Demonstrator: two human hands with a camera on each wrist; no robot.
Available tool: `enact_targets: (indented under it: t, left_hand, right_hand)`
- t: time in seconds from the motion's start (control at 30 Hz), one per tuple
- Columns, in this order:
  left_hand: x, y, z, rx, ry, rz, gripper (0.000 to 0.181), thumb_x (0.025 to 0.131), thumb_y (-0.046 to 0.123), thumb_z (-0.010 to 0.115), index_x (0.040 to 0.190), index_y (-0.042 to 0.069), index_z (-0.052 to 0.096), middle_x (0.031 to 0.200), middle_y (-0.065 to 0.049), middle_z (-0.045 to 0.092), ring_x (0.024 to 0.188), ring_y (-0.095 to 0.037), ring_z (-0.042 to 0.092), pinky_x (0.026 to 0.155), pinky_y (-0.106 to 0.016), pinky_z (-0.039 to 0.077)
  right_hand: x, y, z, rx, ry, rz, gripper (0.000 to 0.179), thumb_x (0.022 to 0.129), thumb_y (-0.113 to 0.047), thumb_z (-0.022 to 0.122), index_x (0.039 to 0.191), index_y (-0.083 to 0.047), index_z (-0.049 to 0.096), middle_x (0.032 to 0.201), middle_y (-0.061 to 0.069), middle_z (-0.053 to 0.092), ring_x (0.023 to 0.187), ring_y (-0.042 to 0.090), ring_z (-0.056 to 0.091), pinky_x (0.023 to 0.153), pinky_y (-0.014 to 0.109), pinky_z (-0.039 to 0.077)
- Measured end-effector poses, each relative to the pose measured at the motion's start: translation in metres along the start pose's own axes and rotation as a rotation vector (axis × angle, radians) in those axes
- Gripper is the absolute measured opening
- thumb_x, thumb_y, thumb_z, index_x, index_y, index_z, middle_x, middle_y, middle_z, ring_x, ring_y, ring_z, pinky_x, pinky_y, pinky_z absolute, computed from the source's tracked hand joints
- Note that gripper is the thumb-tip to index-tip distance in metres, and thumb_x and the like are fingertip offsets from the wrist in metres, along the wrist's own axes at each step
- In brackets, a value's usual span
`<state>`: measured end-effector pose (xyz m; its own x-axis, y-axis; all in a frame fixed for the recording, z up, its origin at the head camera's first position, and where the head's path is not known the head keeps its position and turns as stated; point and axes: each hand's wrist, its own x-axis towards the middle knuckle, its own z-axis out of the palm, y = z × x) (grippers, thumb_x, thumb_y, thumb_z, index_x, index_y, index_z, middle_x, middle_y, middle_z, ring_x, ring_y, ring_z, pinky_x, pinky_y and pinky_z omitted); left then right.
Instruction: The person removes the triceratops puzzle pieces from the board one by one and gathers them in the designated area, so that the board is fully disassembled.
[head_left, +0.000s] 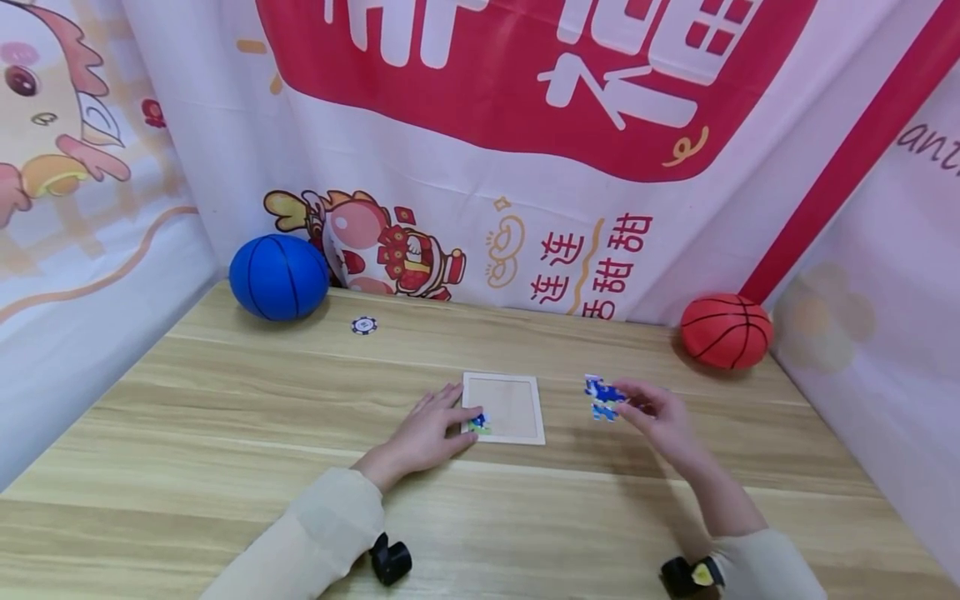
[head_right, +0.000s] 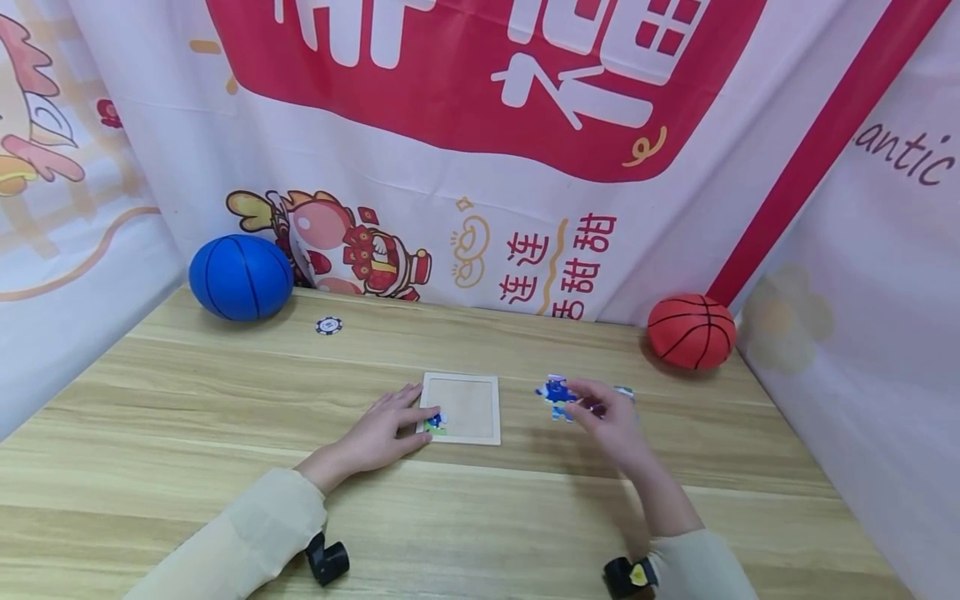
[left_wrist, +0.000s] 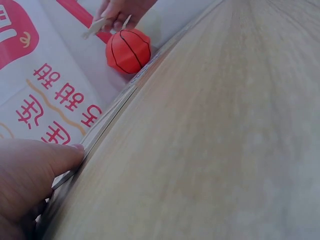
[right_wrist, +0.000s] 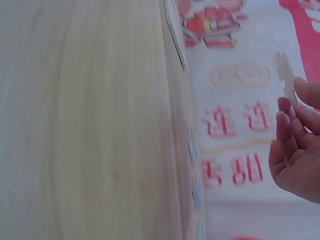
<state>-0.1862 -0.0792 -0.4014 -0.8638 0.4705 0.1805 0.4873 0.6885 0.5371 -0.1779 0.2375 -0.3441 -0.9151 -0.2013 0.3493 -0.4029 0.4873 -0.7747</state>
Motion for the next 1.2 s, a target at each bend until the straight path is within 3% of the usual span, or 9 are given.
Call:
enact_targets:
  t: [0.3, 0.43, 0.7, 0.87, 1.2]
  left_hand:
    - [0.001, -0.002, 0.0, -0.004, 0.009, -0.007, 0.041, 0.082, 0.033, 0.057, 0.12, 0.016, 0.053, 0.136, -0.017, 0.026, 0.126, -0.029, 0.017, 0.1, -0.044, 0.007]
    - [0.001, -0.002, 0.0, -0.005, 0.006, -0.008, 0.041, 0.082, 0.033, 0.057, 0.12, 0.016, 0.053, 0.136, -0.017, 0.026, 0.126, -0.029, 0.017, 0.1, -0.044, 0.007]
    - [0.001, -0.002, 0.002, -0.005, 0.006, -0.003, 0.04, 0.083, 0.032, 0.056, 0.119, 0.016, 0.053, 0.136, -0.017, 0.026, 0.126, -0.029, 0.017, 0.1, -0.045, 0.008]
    - [0.001, -0.001, 0.002, -0.006, 0.006, -0.007, 0.041, 0.082, 0.032, 0.057, 0.12, 0.015, 0.053, 0.136, -0.017, 0.026, 0.126, -0.029, 0.017, 0.1, -0.045, 0.008]
    - [0.001, -0.001, 0.002, -0.004, 0.009, -0.005, 0.042, 0.082, 0.033, 0.057, 0.12, 0.015, 0.053, 0.136, -0.016, 0.026, 0.126, -0.029, 0.017, 0.1, -0.044, 0.008]
  right_hand:
    - [-0.025, 0.023, -0.047, -0.175, -0.022, 0.199, 0.036, 0.087, -0.022, 0.052, 0.115, 0.0, 0.052, 0.101, 0.011, 0.053, 0.084, 0.012, 0.046, 0.068, 0.018, 0.043]
    - [-0.035, 0.034, -0.055, -0.184, -0.035, 0.214, 0.034, 0.087, -0.02, 0.053, 0.114, 0.001, 0.053, 0.1, 0.013, 0.054, 0.083, 0.01, 0.047, 0.067, 0.02, 0.043]
    - [-0.049, 0.061, -0.051, -0.124, -0.074, 0.199, 0.031, 0.081, -0.009, 0.06, 0.107, 0.006, 0.056, 0.095, 0.016, 0.058, 0.079, 0.007, 0.053, 0.065, 0.021, 0.045]
    - [-0.052, 0.068, -0.043, -0.181, -0.08, 0.205, 0.03, 0.08, -0.011, 0.061, 0.106, 0.003, 0.058, 0.095, 0.011, 0.058, 0.081, 0.005, 0.051, 0.068, 0.018, 0.042]
    - [-0.052, 0.069, -0.036, -0.282, -0.084, 0.196, 0.026, 0.08, -0.01, 0.062, 0.105, -0.003, 0.06, 0.087, 0.005, 0.054, 0.078, 0.016, 0.047, 0.066, 0.025, 0.04]
